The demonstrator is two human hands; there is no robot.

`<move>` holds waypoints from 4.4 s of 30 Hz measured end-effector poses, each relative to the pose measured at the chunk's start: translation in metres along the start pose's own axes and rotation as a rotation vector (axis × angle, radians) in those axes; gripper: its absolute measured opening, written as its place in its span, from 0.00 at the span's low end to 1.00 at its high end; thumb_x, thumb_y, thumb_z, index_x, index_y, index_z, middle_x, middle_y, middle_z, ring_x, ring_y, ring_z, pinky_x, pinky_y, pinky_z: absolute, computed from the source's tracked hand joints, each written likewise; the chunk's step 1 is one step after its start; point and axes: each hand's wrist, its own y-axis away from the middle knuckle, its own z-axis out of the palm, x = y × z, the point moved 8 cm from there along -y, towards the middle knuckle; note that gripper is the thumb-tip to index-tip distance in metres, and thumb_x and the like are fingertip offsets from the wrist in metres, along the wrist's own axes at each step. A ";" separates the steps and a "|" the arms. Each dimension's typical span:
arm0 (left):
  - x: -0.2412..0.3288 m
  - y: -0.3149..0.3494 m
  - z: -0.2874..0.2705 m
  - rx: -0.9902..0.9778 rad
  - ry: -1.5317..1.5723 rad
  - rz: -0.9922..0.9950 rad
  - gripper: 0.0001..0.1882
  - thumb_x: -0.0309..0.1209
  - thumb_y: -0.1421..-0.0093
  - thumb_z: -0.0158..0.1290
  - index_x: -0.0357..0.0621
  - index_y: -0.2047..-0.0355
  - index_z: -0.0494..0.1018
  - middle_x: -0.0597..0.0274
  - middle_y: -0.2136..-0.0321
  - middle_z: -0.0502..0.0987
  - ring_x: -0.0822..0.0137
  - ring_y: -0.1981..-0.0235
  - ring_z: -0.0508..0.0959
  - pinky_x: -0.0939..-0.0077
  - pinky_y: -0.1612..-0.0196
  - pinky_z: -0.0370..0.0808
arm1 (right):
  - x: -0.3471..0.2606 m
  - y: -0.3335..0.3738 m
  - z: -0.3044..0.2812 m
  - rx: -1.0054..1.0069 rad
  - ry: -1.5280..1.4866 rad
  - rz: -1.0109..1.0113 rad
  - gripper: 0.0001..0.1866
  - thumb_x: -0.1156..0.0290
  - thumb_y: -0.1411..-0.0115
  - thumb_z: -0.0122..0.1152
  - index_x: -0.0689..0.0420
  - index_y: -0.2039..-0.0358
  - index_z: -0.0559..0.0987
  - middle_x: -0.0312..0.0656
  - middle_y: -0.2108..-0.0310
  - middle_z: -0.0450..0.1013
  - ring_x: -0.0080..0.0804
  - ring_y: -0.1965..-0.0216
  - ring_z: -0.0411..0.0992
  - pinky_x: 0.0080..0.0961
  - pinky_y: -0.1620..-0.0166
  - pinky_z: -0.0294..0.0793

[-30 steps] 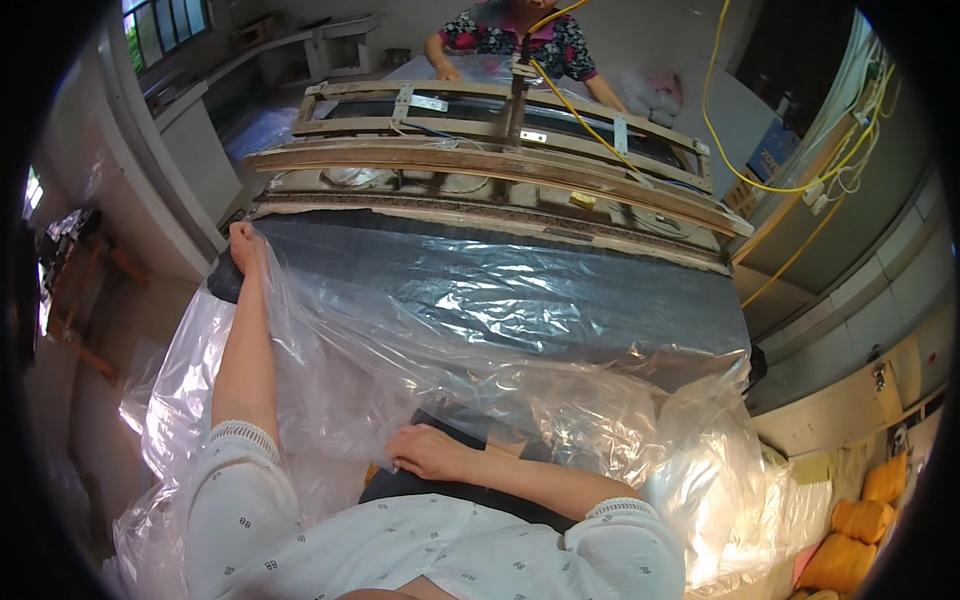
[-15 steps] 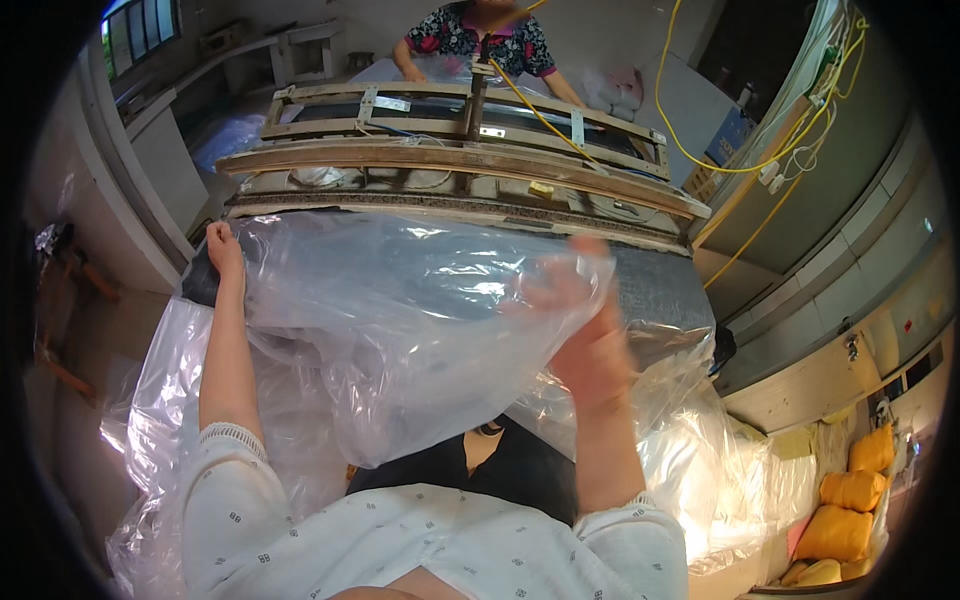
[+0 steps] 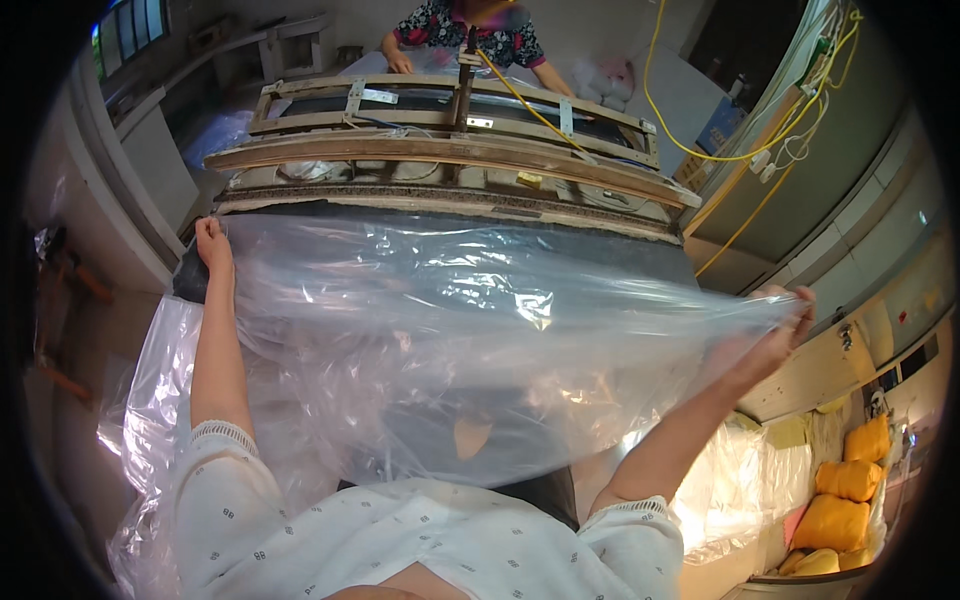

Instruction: Wrapping a large dark object with clear plastic film in a workshop setting.

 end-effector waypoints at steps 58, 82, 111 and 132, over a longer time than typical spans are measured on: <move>-0.077 -0.076 -0.056 -0.232 -0.422 0.261 0.19 0.40 0.40 0.44 0.35 0.59 0.69 0.51 0.62 0.72 0.59 0.60 0.72 0.70 0.56 0.67 | 0.267 0.015 -0.120 -0.749 1.464 0.557 0.15 0.55 0.49 0.52 0.54 0.75 0.75 0.42 0.78 0.72 0.42 0.72 0.70 0.34 0.69 0.66; 0.006 -0.057 -0.011 -0.363 0.235 -0.192 0.13 0.35 0.42 0.48 0.39 0.63 0.71 0.56 0.64 0.74 0.65 0.62 0.74 0.73 0.57 0.69 | 0.289 -0.102 -0.209 -0.024 0.902 0.394 0.16 0.66 0.45 0.55 0.61 0.58 0.72 0.38 0.64 0.70 0.25 0.63 0.67 0.21 0.58 0.66; -0.011 -0.028 0.087 -0.158 -0.313 -0.124 0.16 0.40 0.55 0.56 0.40 0.73 0.72 0.58 0.73 0.75 0.64 0.69 0.75 0.72 0.63 0.69 | 0.349 -0.067 -0.242 -0.144 1.464 0.259 0.16 0.63 0.50 0.59 0.63 0.74 0.66 0.46 0.67 0.60 0.35 0.63 0.56 0.28 0.57 0.59; -0.050 -0.040 0.055 0.081 0.166 -0.370 0.15 0.37 0.43 0.44 0.35 0.71 0.72 0.54 0.72 0.74 0.65 0.71 0.75 0.72 0.64 0.69 | 0.344 -0.060 -0.239 0.081 1.026 0.541 0.14 0.60 0.40 0.41 0.58 0.70 0.67 0.31 0.73 0.57 0.21 0.72 0.55 0.20 0.67 0.57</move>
